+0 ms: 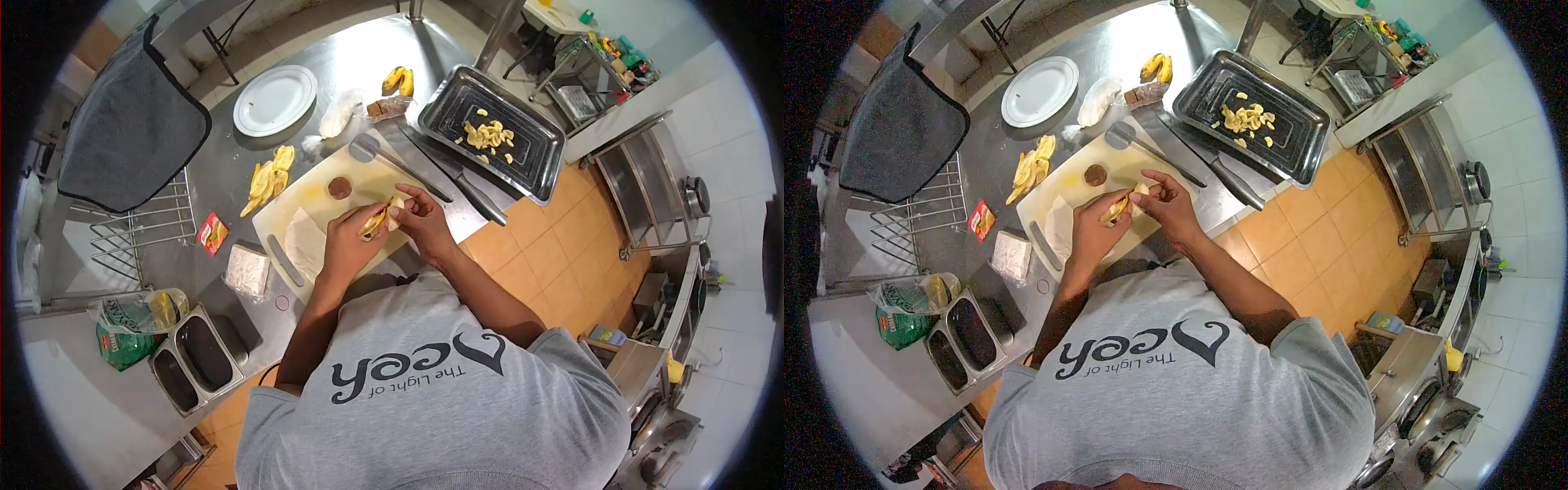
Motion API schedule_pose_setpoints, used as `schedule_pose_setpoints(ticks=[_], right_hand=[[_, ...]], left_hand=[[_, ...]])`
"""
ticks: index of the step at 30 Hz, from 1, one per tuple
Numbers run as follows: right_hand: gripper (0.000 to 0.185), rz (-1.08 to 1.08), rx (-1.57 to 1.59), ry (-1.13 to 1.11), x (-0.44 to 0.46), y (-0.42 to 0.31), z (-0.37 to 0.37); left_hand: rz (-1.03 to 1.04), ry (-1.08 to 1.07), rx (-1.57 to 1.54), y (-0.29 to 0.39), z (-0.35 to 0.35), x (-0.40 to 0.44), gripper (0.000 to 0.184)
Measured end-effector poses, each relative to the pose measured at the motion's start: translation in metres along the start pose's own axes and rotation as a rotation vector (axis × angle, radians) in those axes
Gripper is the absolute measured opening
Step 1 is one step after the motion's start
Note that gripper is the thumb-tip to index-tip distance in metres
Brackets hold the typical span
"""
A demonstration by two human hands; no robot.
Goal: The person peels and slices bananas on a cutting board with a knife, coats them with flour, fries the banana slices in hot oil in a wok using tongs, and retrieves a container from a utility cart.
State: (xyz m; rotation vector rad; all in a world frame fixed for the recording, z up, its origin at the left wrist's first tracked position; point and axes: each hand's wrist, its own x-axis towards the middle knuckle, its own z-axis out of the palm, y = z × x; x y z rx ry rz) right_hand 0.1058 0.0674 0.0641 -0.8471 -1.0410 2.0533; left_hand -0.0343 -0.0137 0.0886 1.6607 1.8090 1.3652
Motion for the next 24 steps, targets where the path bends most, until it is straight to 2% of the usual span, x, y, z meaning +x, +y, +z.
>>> schedule_pose_setpoints(ticks=[5,8,17,24], right_hand=[[0.049,-0.01,0.061,-0.006,-0.008,0.002,-0.004],[0.044,-0.027,-0.033,0.022,-0.013,0.001,-0.002],[0.05,-0.19,-0.127,0.024,-0.017,0.013,-0.009],[0.052,-0.204,-0.249,-0.029,-0.014,-0.001,-0.014]], left_hand=[[0.027,0.087,0.009,-0.003,0.008,-0.009,0.029],[0.039,0.11,0.064,-0.004,0.011,-0.014,0.03],[0.083,0.175,0.163,0.003,0.02,-0.02,0.028],[0.069,0.23,0.221,0.011,0.028,-0.019,0.026]])
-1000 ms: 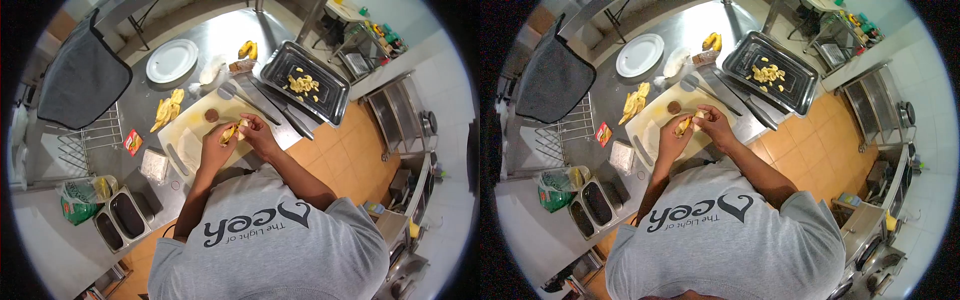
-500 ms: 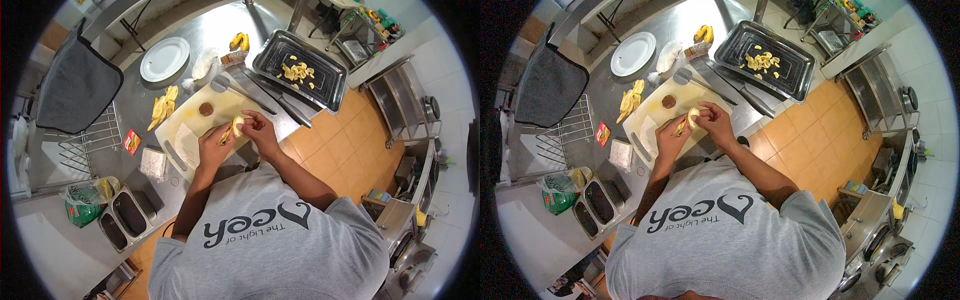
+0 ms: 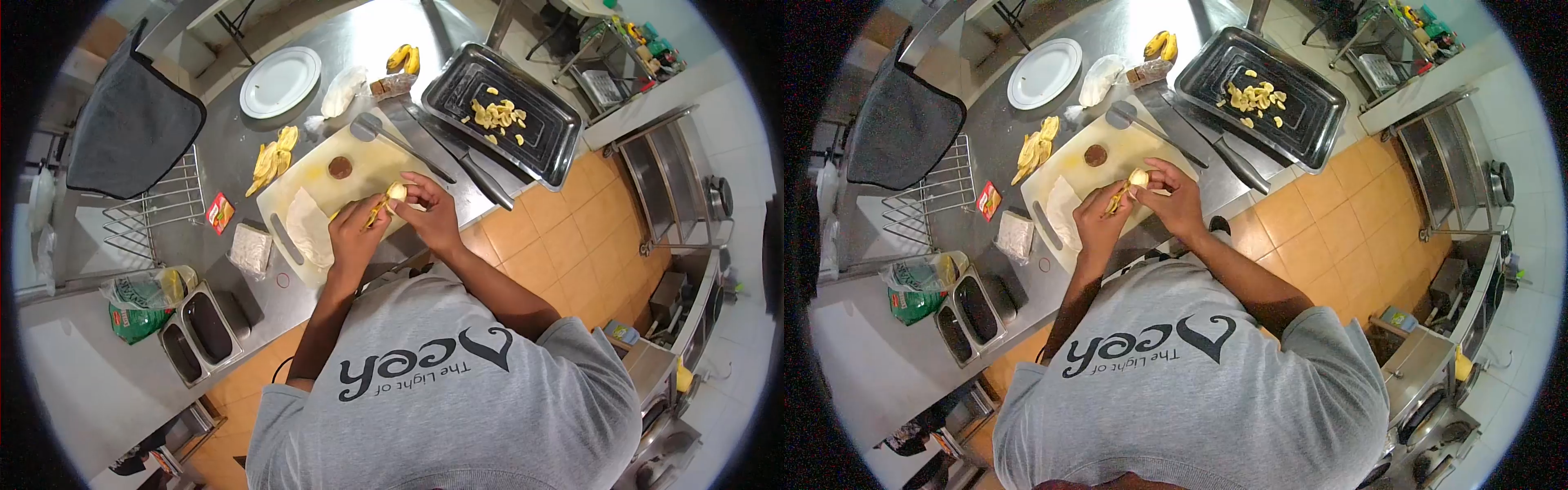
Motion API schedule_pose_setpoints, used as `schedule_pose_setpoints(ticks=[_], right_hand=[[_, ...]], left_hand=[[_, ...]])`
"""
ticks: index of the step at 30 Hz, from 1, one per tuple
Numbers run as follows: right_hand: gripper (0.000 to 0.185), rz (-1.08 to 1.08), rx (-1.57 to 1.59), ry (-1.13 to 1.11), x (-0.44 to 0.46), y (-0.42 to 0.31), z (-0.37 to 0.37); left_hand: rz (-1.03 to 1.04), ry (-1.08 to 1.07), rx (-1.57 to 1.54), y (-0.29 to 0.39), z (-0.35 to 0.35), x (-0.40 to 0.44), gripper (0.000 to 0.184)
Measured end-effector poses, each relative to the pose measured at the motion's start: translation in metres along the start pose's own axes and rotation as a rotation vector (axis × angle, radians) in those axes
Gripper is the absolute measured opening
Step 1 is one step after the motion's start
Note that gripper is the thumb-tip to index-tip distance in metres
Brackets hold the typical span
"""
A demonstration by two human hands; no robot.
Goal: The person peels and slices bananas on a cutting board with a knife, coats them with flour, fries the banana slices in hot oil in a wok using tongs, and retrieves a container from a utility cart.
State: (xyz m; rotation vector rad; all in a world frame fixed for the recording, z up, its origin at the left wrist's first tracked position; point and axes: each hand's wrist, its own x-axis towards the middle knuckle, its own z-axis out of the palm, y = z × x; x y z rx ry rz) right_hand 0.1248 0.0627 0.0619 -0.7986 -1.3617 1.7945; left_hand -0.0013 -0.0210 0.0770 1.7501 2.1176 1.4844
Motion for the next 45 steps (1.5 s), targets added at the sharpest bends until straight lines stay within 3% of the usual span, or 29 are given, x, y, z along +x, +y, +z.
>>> schedule_pose_setpoints(ticks=[8,15,18,21,27,30,33,36,42,45], right_hand=[[0.047,0.009,-0.073,-0.064,0.007,-0.009,-0.017],[0.049,0.137,0.163,-0.16,0.022,-0.014,-0.042],[0.047,0.22,0.26,-0.195,0.027,-0.02,-0.056],[0.043,0.243,0.236,-0.222,0.032,-0.021,-0.073],[0.032,0.302,0.21,-0.323,0.043,-0.023,-0.108],[0.035,0.288,0.164,-0.376,0.048,-0.025,-0.124],[0.041,-0.022,-0.261,-0.424,0.048,-0.034,-0.134],[0.047,-0.208,-0.363,-0.43,0.052,-0.039,-0.137],[0.043,-0.526,-0.596,-0.393,0.059,-0.049,-0.133],[0.039,-0.53,-0.662,-0.393,0.061,-0.051,-0.126]], left_hand=[[-0.02,0.029,0.013,0.016,0.013,0.003,0.024],[-0.107,0.116,0.014,0.024,0.036,0.01,0.019],[-0.476,0.13,-0.32,0.021,0.053,0.007,0.02],[-0.697,0.027,-0.605,0.029,0.057,0.013,0.023],[-0.657,-0.013,-0.787,0.038,0.089,0.013,0.025],[-0.67,-0.029,-0.785,0.041,0.099,0.015,0.028],[-0.804,-0.058,-0.874,0.041,0.102,0.019,0.026],[-0.722,0.016,-0.682,0.059,0.113,0.024,0.021],[-0.713,0.226,-0.634,0.063,0.129,0.024,0.02],[-0.594,0.284,-0.196,0.063,0.127,0.022,0.019]])
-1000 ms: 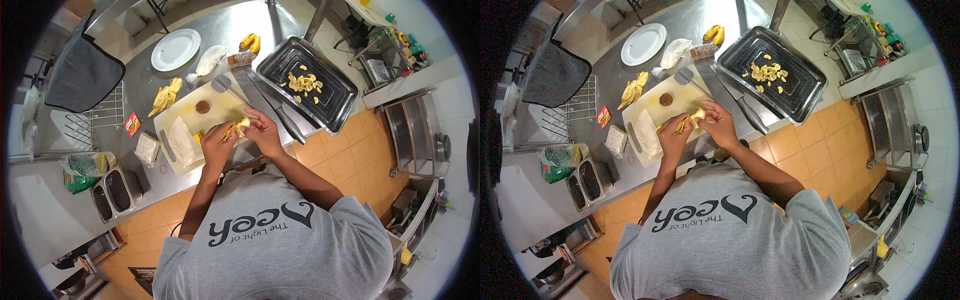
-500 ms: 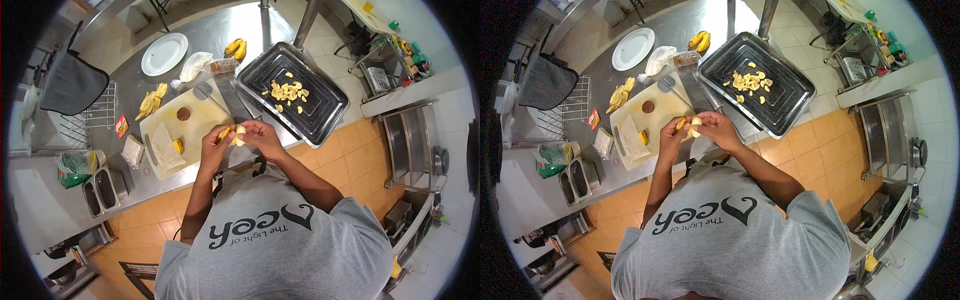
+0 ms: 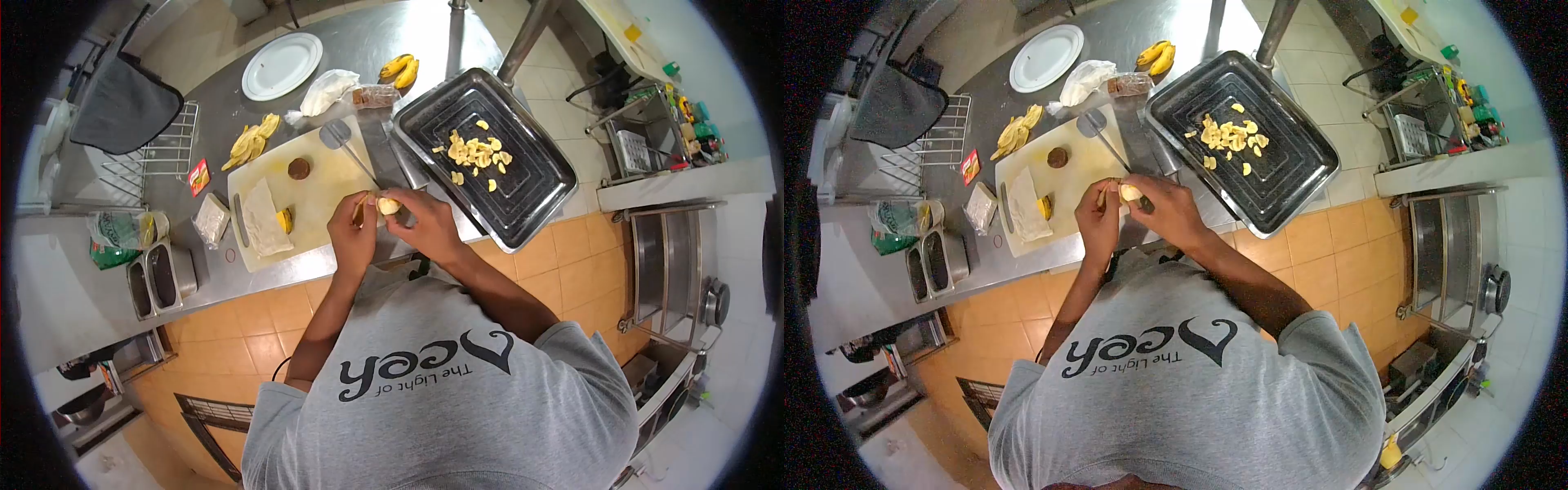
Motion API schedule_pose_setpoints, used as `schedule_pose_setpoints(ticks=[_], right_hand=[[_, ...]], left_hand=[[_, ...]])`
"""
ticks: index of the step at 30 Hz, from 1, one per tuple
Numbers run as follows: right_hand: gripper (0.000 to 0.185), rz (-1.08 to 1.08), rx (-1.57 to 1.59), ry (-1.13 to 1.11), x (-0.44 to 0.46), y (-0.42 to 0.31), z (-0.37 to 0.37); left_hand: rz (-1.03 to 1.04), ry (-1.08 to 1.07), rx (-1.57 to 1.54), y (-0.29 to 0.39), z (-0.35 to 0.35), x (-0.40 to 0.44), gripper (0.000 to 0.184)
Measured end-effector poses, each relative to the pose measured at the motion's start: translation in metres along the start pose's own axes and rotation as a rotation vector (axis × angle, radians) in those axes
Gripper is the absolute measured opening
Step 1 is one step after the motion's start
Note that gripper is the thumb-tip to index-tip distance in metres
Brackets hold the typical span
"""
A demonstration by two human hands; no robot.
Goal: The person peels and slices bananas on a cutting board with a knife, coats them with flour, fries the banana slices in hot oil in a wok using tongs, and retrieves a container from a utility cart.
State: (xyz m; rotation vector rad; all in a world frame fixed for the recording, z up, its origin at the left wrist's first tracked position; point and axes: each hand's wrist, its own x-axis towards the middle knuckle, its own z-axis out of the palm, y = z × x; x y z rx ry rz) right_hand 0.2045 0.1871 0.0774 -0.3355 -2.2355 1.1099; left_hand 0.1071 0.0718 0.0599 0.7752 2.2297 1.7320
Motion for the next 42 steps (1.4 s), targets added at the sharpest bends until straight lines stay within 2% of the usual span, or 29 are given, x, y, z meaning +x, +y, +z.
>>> schedule_pose_setpoints(ticks=[3,6,12,15,18,21,25,26,28,31,32,35,38,41,42], right_hand=[[0.037,-0.108,-0.025,0.017,0.008,-0.001,0.005],[0.036,0.017,0.077,-0.075,0.008,0.004,0.012],[0.037,0.194,0.464,-0.105,0.011,0.015,0.033],[0.043,0.309,0.837,-0.051,0.009,0.017,0.054],[0.046,0.446,1.031,-0.035,0.015,0.014,0.065],[0.042,0.458,1.032,0.022,0.025,0.006,0.074],[0.04,0.404,0.936,0.0,0.033,-0.009,0.094],[0.042,0.459,0.871,-0.035,0.031,-0.008,0.098],[0.044,0.411,0.813,0.01,0.034,-0.011,0.108],[0.044,0.45,0.886,0.062,0.034,-0.022,0.116],[0.044,0.481,0.94,0.073,0.033,-0.026,0.118],[0.043,0.461,0.886,0.149,0.031,-0.032,0.127],[0.043,0.467,0.887,0.187,0.028,-0.041,0.135],[0.04,0.481,0.907,0.24,0.028,-0.051,0.149],[0.038,0.483,0.816,0.229,0.026,-0.051,0.153]], left_hand=[[0.238,0.068,0.208,0.014,-0.005,-0.002,0.016],[0.233,0.011,0.356,0.011,-0.013,-0.001,0.013],[0.272,0.031,0.36,0.003,-0.022,0.008,0.012],[-0.005,-0.033,0.108,-0.008,-0.033,0.015,0.016],[-0.25,-0.088,-0.239,-0.012,-0.049,0.023,0.021],[-0.373,-0.062,-0.481,-0.017,-0.064,0.035,0.023],[-0.354,-0.201,-0.541,-0.013,-0.088,0.049,0.021],[-0.251,-0.211,-0.471,-0.016,-0.091,0.051,0.02],[-0.041,-0.238,-0.328,-0.022,-0.094,0.055,0.021],[0.04,-0.312,-0.136,-0.024,-0.108,0.063,0.02],[0.135,-0.315,-0.014,-0.02,-0.116,0.063,0.018],[0.259,-0.347,-0.02,-0.027,-0.126,0.07,0.017],[0.25,-0.381,-0.021,-0.036,-0.132,0.073,0.015],[0.308,-0.399,0.107,-0.033,-0.14,0.075,0.012],[0.341,-0.401,0.114,-0.033,-0.139,0.077,0.012]])
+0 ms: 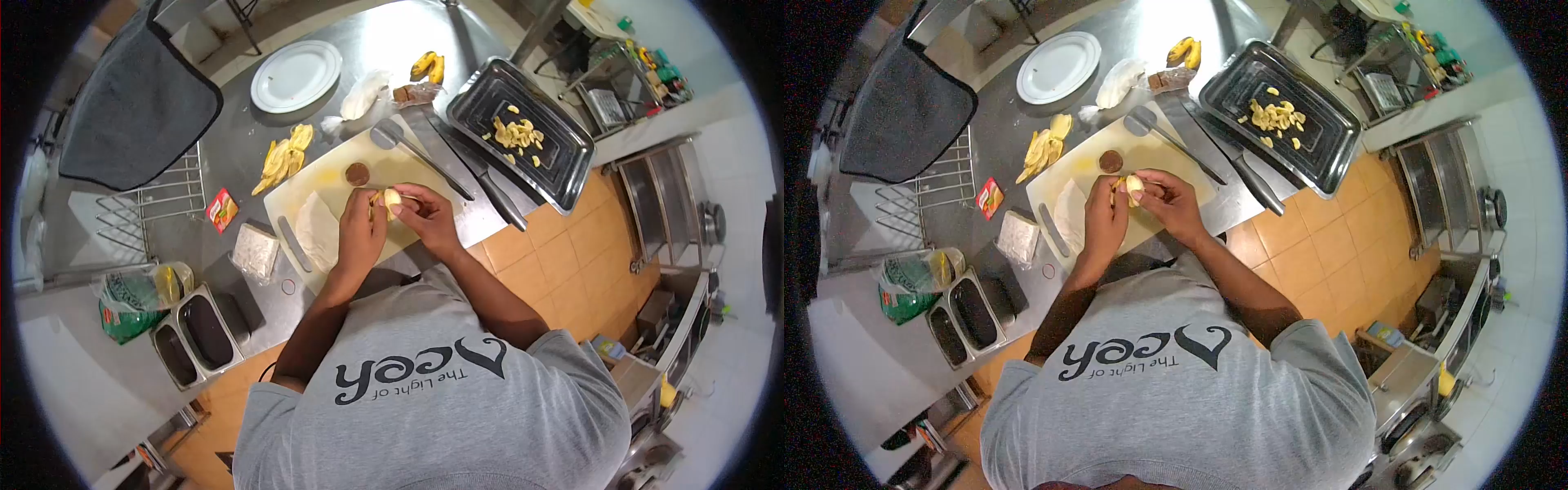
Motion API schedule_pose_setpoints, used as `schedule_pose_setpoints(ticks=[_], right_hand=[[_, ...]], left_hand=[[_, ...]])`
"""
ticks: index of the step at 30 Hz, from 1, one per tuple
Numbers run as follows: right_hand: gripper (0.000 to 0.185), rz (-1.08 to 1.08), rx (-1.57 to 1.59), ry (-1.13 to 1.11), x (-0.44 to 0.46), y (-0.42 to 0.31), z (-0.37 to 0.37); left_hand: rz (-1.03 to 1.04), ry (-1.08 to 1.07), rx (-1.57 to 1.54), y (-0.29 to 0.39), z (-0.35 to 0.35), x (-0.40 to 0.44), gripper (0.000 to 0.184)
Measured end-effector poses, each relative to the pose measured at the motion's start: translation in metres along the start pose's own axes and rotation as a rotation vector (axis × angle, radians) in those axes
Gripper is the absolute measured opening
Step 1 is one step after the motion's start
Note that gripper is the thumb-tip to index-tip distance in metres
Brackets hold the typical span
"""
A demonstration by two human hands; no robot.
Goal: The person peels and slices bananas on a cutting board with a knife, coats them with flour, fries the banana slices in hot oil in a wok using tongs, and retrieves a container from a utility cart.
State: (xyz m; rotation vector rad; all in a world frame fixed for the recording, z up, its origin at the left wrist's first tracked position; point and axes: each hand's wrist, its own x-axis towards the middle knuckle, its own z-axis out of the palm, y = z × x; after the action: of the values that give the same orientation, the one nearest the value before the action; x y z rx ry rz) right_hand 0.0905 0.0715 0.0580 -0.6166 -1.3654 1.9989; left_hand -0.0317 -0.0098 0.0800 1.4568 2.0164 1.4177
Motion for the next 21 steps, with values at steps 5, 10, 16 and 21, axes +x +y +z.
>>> schedule_pose_setpoints(ticks=[5,10,16,21], right_hand=[[0.038,-0.02,0.076,0.064,-0.007,0.005,0.004],[0.04,-0.084,-0.022,0.064,-0.011,0.002,-0.005],[0.04,-0.088,0.097,0.08,-0.02,0.004,-0.016],[0.038,-0.002,0.246,0.186,-0.027,0.001,-0.004]], left_hand=[[0.177,0.005,0.087,-0.005,-0.001,0.002,0.013],[0.122,-0.124,-0.044,-0.002,0.0,0.005,0.013],[0.023,-0.142,-0.223,0.004,0.008,-0.004,0.012],[-0.258,-0.231,-0.567,-0.006,0.013,-0.016,0.028]])
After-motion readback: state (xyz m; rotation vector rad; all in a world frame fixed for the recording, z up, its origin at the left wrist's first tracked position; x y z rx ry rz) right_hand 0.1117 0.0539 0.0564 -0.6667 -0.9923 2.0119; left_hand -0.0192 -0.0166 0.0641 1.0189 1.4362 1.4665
